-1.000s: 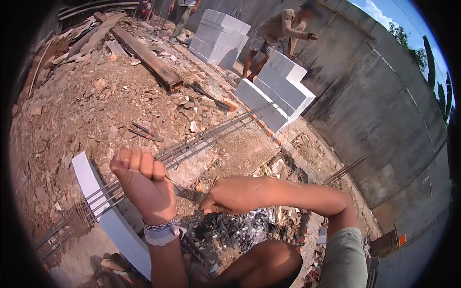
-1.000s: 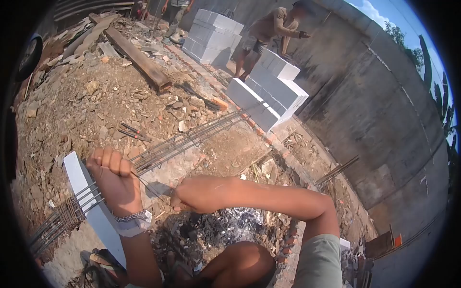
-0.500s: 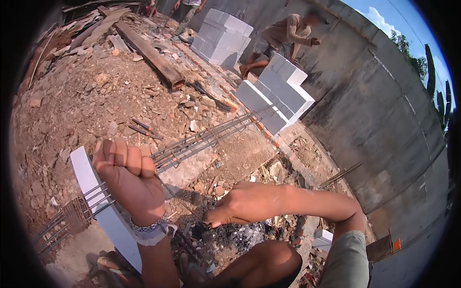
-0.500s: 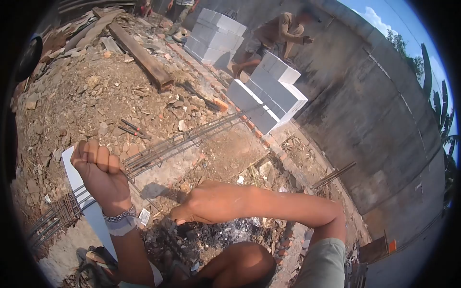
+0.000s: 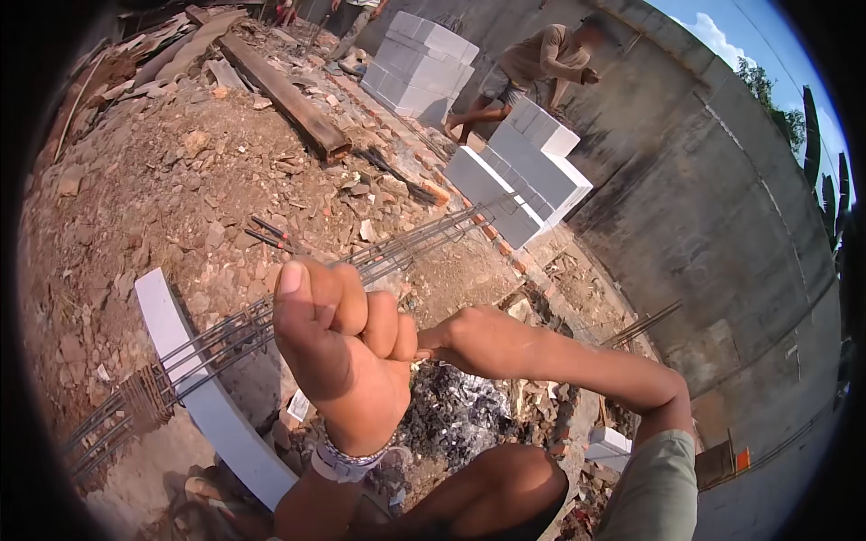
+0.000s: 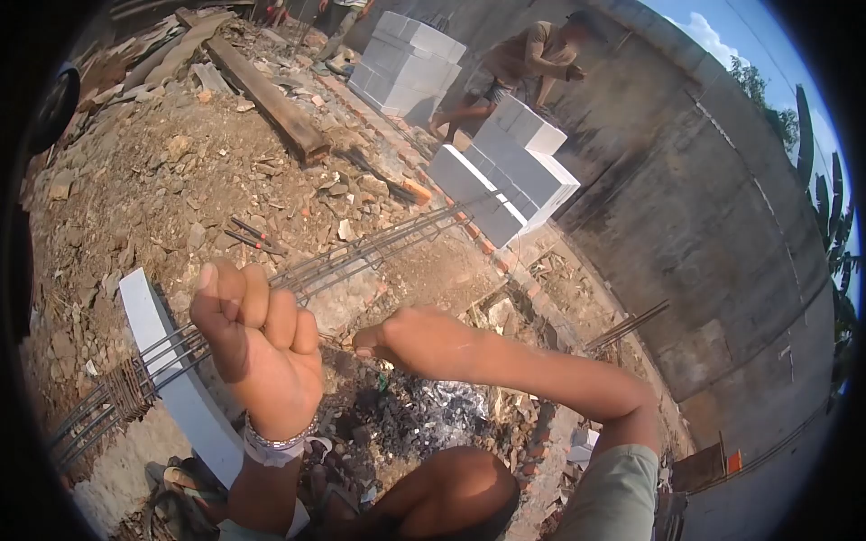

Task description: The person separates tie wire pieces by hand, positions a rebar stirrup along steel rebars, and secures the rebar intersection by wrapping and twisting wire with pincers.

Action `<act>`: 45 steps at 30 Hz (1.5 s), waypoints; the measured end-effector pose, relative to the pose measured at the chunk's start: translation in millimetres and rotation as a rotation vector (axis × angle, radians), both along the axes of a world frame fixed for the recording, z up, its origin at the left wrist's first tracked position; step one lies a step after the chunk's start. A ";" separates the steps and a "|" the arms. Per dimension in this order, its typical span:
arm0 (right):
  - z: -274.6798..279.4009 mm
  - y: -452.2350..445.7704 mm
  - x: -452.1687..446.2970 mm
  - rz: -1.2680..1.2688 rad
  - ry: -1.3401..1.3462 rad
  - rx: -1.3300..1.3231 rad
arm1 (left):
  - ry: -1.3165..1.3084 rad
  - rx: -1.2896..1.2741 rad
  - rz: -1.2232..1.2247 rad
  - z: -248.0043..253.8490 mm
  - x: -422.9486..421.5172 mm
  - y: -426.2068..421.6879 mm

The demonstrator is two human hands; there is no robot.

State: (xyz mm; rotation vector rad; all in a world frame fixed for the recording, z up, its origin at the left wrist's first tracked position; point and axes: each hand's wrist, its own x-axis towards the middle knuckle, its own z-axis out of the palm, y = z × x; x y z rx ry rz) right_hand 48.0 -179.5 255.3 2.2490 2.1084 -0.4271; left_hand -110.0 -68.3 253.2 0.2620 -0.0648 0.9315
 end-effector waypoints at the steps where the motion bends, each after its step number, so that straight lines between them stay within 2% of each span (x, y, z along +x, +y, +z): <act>1: 4.3 -4.4 -13.1 0.168 0.194 -0.138 | 0.062 -0.007 0.068 -3.9 4.7 13.5; 2: 12.6 -8.4 -18.8 0.258 0.369 -0.283 | 0.125 -0.017 0.138 -11.0 11.3 26.3; 3: 31.9 -8.9 -23.6 0.305 0.562 -0.223 | 0.189 -0.031 0.210 -18.4 15.3 34.3; 5: 73.4 -9.4 -22.0 0.382 0.961 -0.095 | 0.126 -0.031 0.199 -35.7 14.3 36.7; 7: 93.2 -22.0 0.1 -0.067 0.853 0.303 | 0.079 -0.006 0.148 -38.6 9.5 27.4; 8: 96.9 -12.4 4.4 -0.306 0.744 0.409 | 0.068 0.012 0.101 -31.8 4.2 12.5; 10: 78.0 10.5 8.8 -0.412 0.299 0.580 | 0.063 0.039 0.007 -13.2 -3.4 -9.2; 11: 58.1 19.9 16.4 -0.277 -0.029 0.639 | 0.068 0.048 -0.042 -2.7 -6.7 -18.2; 12: 46.6 18.6 7.1 -0.310 -0.113 0.345 | 0.070 0.055 -0.090 1.9 -8.9 -22.9; 13: 24.9 12.6 7.3 -0.134 -0.117 0.184 | 0.032 0.013 -0.051 3.0 -8.4 -15.3; 15: 6.8 -4.4 -8.1 0.161 0.238 -0.043 | -0.048 -0.070 0.033 3.5 -6.5 18.9; 16: 21.7 -7.7 -22.8 0.253 0.310 -0.214 | -0.040 -0.025 0.103 -6.6 -2.6 33.8; 19: 61.9 -11.6 -22.2 0.470 0.980 -0.075 | 0.127 -0.008 0.167 -21.6 8.5 37.5; 22: 62.9 -25.2 14.0 -0.009 1.277 0.438 | 0.156 0.036 0.056 -29.0 11.0 4.7; 23: 63.5 -21.9 21.0 -0.272 1.399 0.543 | 0.179 0.043 0.037 -26.8 11.7 -5.0; 26: 48.0 0.9 25.0 -0.381 0.255 0.584 | 0.132 0.040 -0.004 -5.2 -6.0 -22.7; 27: 45.1 3.9 12.0 -0.416 -0.099 0.435 | 0.119 0.009 0.023 1.8 -10.0 -21.3; 28: 27.9 2.2 11.2 -0.294 -0.178 0.423 | 0.104 -0.024 0.055 10.0 -11.5 -16.1; 29: 18.5 -3.9 2.2 -0.251 -0.301 0.235 | 0.089 -0.061 0.089 15.5 -9.8 -10.1; 30: 16.1 -9.5 -11.9 -0.126 -0.291 0.114 | 0.057 -0.100 0.101 14.5 -9.2 3.9; 31: 17.2 -15.1 -21.4 -0.039 -0.234 -0.076 | 0.010 -0.087 0.119 10.4 -7.4 19.8; 33: 30.0 -20.7 -30.5 0.245 0.237 -0.157 | -0.082 -0.065 0.162 -4.1 -1.7 45.7; 36: 57.0 -24.6 -27.0 0.342 0.585 -0.081 | -0.061 -0.080 0.134 -17.3 5.9 58.0; 39: 53.3 -31.7 -15.5 0.137 0.915 0.071 | -0.037 -0.078 0.138 -28.7 10.1 65.8; 40: 49.7 -36.6 -21.2 -0.079 0.913 0.130 | -0.036 -0.058 0.179 -30.9 10.5 67.8; 44: 30.0 -37.6 -20.6 -0.523 1.087 0.159 | -0.039 -0.023 0.236 -40.2 8.9 75.3; 45: 26.6 -36.6 -15.7 -0.575 1.269 0.151 | -0.045 -0.026 0.228 -41.3 8.7 76.2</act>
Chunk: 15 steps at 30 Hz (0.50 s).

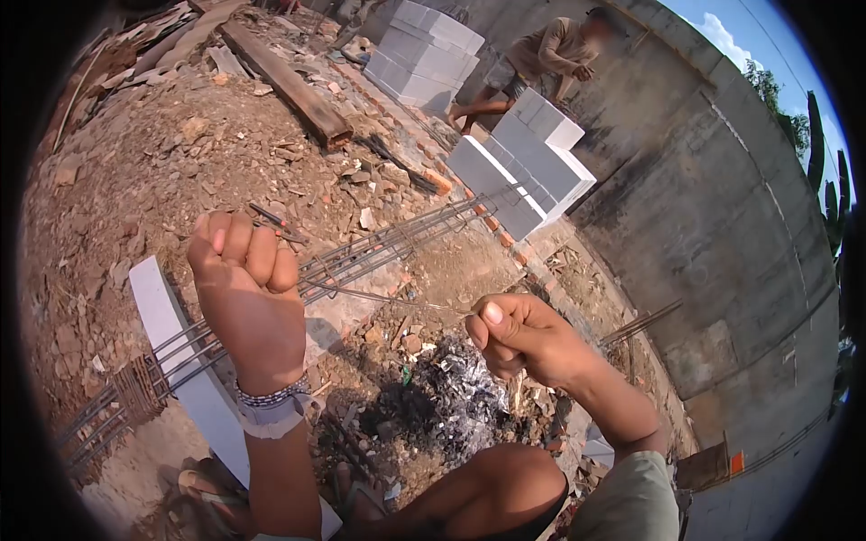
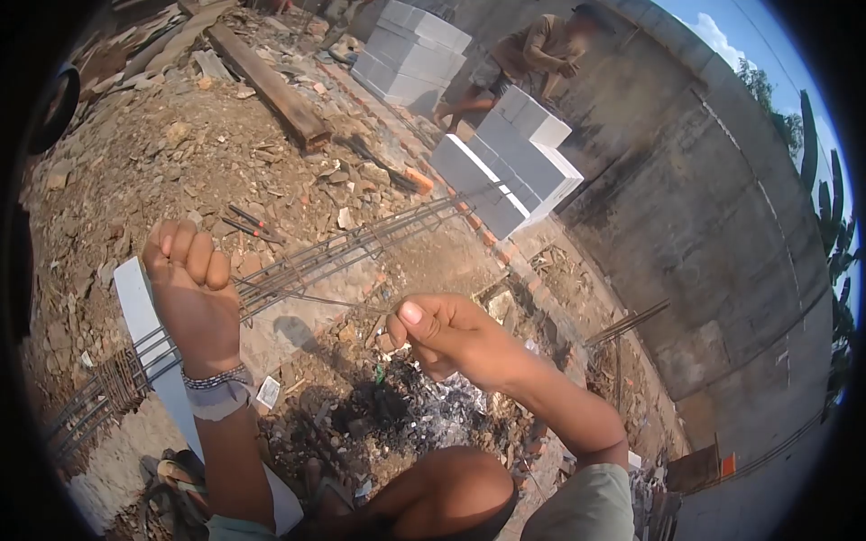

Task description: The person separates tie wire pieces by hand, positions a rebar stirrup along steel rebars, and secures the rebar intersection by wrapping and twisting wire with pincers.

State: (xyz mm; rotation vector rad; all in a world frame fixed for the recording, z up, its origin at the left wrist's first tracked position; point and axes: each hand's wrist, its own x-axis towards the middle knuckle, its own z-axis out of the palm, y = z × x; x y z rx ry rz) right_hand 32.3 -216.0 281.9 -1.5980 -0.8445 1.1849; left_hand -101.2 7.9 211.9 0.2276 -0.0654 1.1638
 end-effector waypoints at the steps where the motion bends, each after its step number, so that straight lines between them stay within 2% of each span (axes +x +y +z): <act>1: -4.5 1.2 10.1 -0.042 0.182 0.016 | -0.004 0.008 -0.005 0.7 0.6 -1.2; 2: -7.3 2.6 18.1 -0.084 0.364 0.031 | -0.009 0.015 -0.010 1.3 0.4 -2.8; 3: -8.0 4.6 21.5 -0.095 0.354 0.016 | -0.012 0.020 -0.015 1.5 0.4 -4.4; 6: -16.2 4.0 16.4 0.098 -0.118 -0.007 | -0.060 0.076 -0.008 -8.3 1.5 1.7; 9: -31.6 1.8 16.6 0.106 0.246 -0.070 | -0.118 0.176 -0.054 -1.6 4.6 3.7; 10: -38.2 2.4 15.8 0.084 0.350 -0.075 | -0.128 0.124 -0.056 5.5 5.3 0.9; 12: -48.7 2.3 16.0 0.062 0.431 -0.037 | -0.140 0.020 -0.061 20.8 4.8 -8.8; 15: -54.7 5.0 17.4 0.033 0.517 -0.025 | -0.178 0.094 -0.042 12.6 8.7 -4.3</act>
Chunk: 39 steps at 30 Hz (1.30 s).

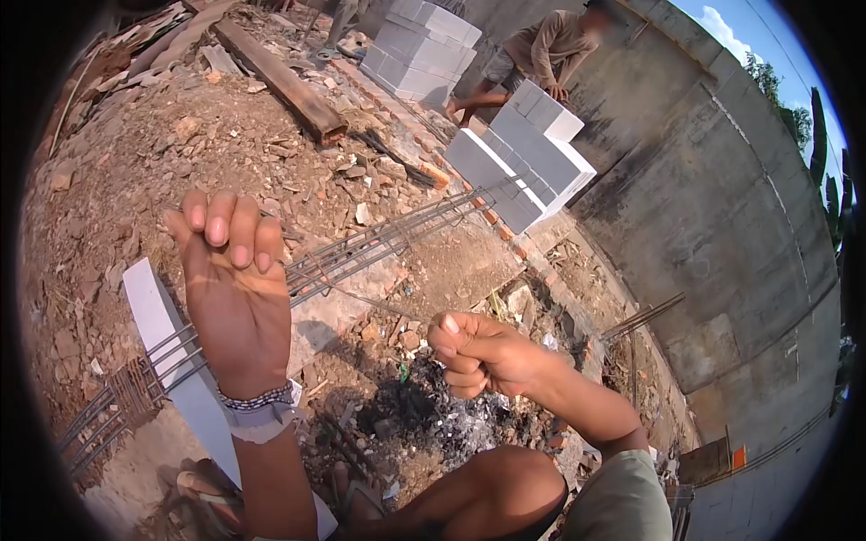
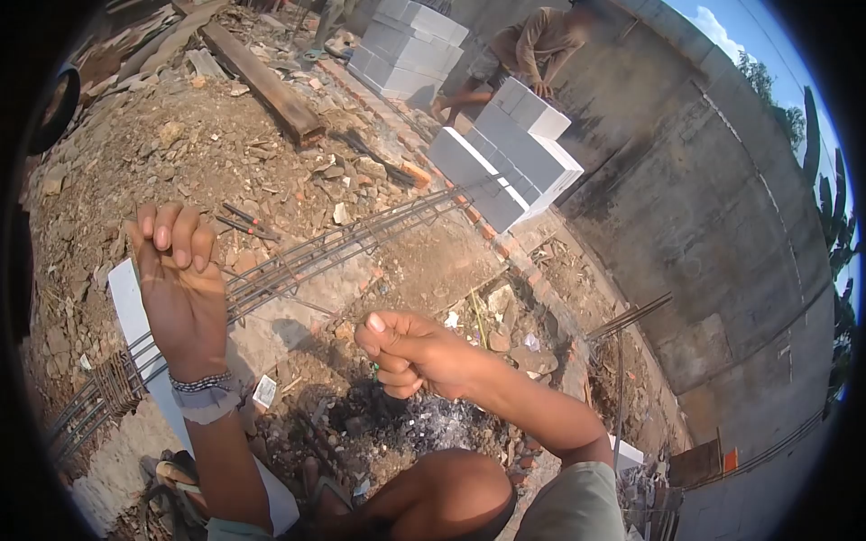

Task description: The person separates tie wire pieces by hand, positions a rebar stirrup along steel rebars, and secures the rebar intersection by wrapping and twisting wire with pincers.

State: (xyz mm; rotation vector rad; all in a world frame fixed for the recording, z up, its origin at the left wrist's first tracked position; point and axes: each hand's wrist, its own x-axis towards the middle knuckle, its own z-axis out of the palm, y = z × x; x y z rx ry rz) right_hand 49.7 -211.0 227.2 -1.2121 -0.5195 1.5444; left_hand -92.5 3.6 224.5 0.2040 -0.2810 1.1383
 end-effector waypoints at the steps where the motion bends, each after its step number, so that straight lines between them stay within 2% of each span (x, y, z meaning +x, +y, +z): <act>1: -1.1 0.3 -1.0 -0.003 0.012 -0.007 | -0.001 0.031 0.012 -3.3 1.1 1.3; 5: -16.9 -3.6 -0.1 0.117 -0.070 0.040 | 0.048 0.072 0.006 -26.2 -0.3 9.6; 6: -15.5 -4.2 -5.2 0.120 -0.174 0.006 | 0.072 0.058 -0.010 -32.1 -2.0 11.1; 9: -22.1 -8.9 -5.0 0.168 -0.042 0.019 | 0.181 -0.052 -0.034 -34.7 -8.0 13.1; 12: -24.4 -11.8 -9.2 0.215 -0.113 0.021 | 0.082 -0.070 -0.215 -45.1 -13.3 23.9; 15: -31.4 -15.3 -7.1 0.230 -0.212 0.006 | 0.093 0.084 -0.073 -54.3 -16.6 51.1; 16: -32.4 -16.2 -6.1 0.225 -0.246 -0.007 | 0.174 -0.019 -0.052 -48.1 -16.3 45.2; 18: -32.1 -13.8 -8.8 0.113 -0.205 0.018 | 0.330 -0.226 -0.007 0.8 -7.8 2.2; 20: -25.5 -5.1 -14.5 0.054 -0.235 0.034 | 0.383 -0.351 -0.112 6.4 9.0 -35.1; 22: -25.0 4.0 -12.9 0.075 -0.233 -0.013 | 0.091 -0.203 -0.352 -32.9 18.0 -58.6; 25: -24.4 7.5 -7.5 0.111 -0.283 -0.018 | 0.032 -0.110 -0.273 -30.5 21.0 -80.2; 26: -22.1 6.6 -7.6 0.123 -0.309 -0.023 | 0.108 -0.232 -0.234 -22.4 19.0 -83.7; 28: -21.5 3.5 -5.8 0.217 -0.351 -0.050 | 0.106 -0.236 -0.272 -31.8 13.3 -77.3; 32: -8.4 -7.0 3.2 0.388 -0.232 -0.213 | 0.179 -0.250 -0.297 -38.8 -5.2 -43.5; 35: -10.4 -16.3 6.4 0.500 -0.403 -0.128 | 0.250 -0.225 -0.269 -42.8 -9.4 -39.5; 36: -10.2 -16.8 1.4 0.555 -0.690 0.061 | 0.221 -0.190 -0.256 -48.2 -10.4 -34.5; 38: -2.6 -24.3 -15.1 0.550 -0.898 0.034 | 0.163 -0.127 -0.226 -62.0 -12.1 -25.5; 39: -1.8 -28.7 -20.7 0.548 -1.002 0.018 | 0.147 -0.186 -0.235 -62.9 -13.2 -26.2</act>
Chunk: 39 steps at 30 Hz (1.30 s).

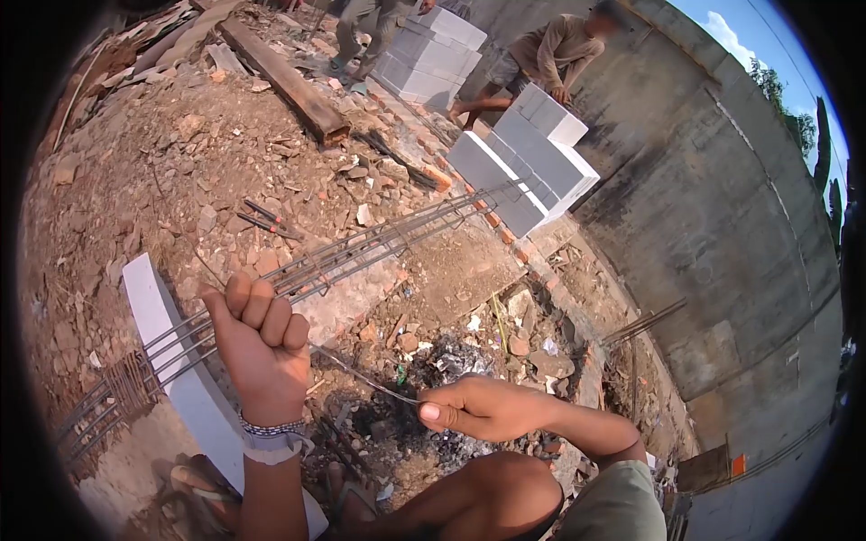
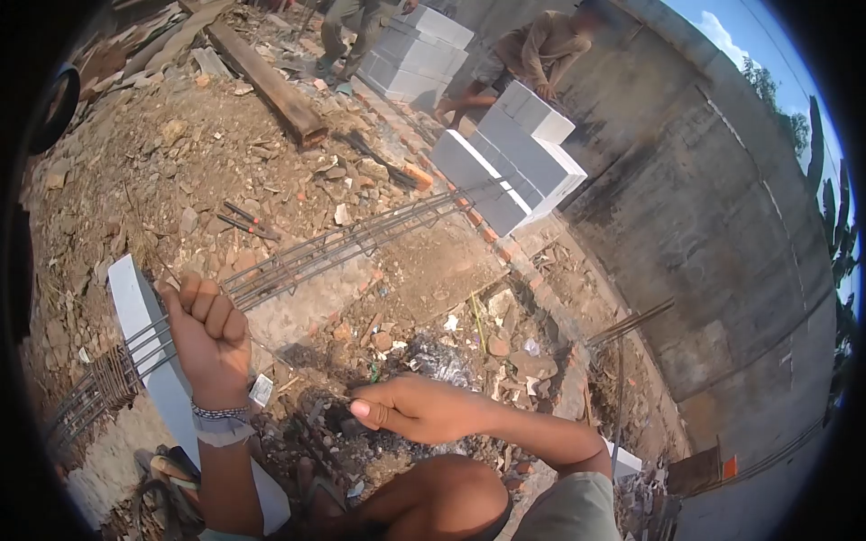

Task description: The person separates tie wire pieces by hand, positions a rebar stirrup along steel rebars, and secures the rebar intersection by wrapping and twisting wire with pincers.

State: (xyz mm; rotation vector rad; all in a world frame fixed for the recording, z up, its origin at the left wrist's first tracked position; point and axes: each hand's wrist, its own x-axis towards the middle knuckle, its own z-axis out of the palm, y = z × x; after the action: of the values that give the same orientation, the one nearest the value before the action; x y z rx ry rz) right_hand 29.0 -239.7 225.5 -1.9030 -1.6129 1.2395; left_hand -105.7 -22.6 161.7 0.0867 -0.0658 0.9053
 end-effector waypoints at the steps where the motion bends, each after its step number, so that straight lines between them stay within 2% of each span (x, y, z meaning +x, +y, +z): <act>1: -7.0 -3.0 -2.0 -0.052 0.066 0.073 | -0.009 -0.058 -0.007 0.3 -1.4 -0.3; 2: -7.0 -1.7 -2.9 -0.170 0.140 0.090 | -0.018 -0.113 -0.016 1.0 -2.3 0.1; 5: -4.6 2.5 -3.7 -0.460 0.304 0.203 | -0.066 -0.040 -0.038 -2.0 -9.7 5.3; 8: -10.3 -4.5 9.9 -0.360 -0.015 0.314 | 0.080 -0.349 0.119 41.9 -2.2 -11.1; 9: -15.3 -3.2 11.6 -0.373 -0.144 0.442 | 0.029 -0.307 0.061 38.3 -4.8 -10.7; 11: -14.7 -0.8 17.4 -0.454 -0.142 0.415 | -0.066 -0.227 -0.058 24.1 -10.4 -14.6; 12: -14.3 -0.3 20.5 -0.496 -0.144 0.399 | -0.052 -0.155 -0.041 19.0 -10.0 -16.7; 13: -16.1 -0.3 24.0 -0.454 -0.246 0.408 | -0.042 -0.082 -0.023 14.4 -8.3 -18.9; 16: -3.3 4.0 8.5 -0.022 -0.869 0.151 | 0.045 0.015 0.014 9.1 -1.3 -19.8; 17: -1.4 3.2 2.4 0.071 -0.744 0.117 | 0.081 0.026 0.026 8.0 1.1 -19.2; 20: 22.8 7.3 18.2 0.309 0.071 0.248 | 0.085 0.003 0.098 3.1 5.6 -15.5; 21: 48.5 6.1 27.1 0.201 0.143 0.218 | 0.132 -0.034 0.090 3.6 4.6 -19.2; 23: 63.9 4.1 41.0 -0.351 -0.096 0.438 | 0.221 -0.104 0.074 12.4 8.3 -37.9; 26: 61.2 38.4 39.4 -0.426 -1.047 0.369 | 0.116 -0.033 -0.099 15.8 15.1 -88.8; 28: 39.9 39.7 38.1 -0.036 -1.143 -0.020 | 0.139 -0.098 -0.051 33.5 13.0 -73.8; 29: 30.0 30.5 36.8 0.189 -0.904 -0.038 | 0.105 -0.096 -0.001 34.8 11.5 -57.3; 30: 32.9 24.5 30.8 0.409 -0.539 -0.036 | 0.068 -0.096 0.055 36.7 13.0 -44.5; 31: 57.4 28.4 18.2 0.530 -0.093 -0.115 | 0.165 -0.069 0.128 38.7 15.7 -39.1; 34: 102.6 20.7 41.5 0.399 0.331 0.187 | 0.213 -0.083 0.068 40.5 21.5 -49.3; 35: 105.7 12.5 46.4 -0.015 0.208 0.312 | 0.209 -0.056 0.017 37.5 20.9 -57.1; 37: 103.1 16.6 50.5 -0.410 -0.283 0.490 | 0.161 -0.025 -0.108 40.3 14.4 -83.7; 39: 81.6 40.6 43.2 -0.369 -0.996 0.561 | 0.105 -0.013 -0.220 53.4 9.2 -103.6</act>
State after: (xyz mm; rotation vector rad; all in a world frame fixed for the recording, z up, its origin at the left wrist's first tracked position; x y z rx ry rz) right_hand 72.1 -199.2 307.1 -2.3568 -1.6009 -0.3917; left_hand -96.5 -126.2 215.0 0.1121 0.0277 0.6803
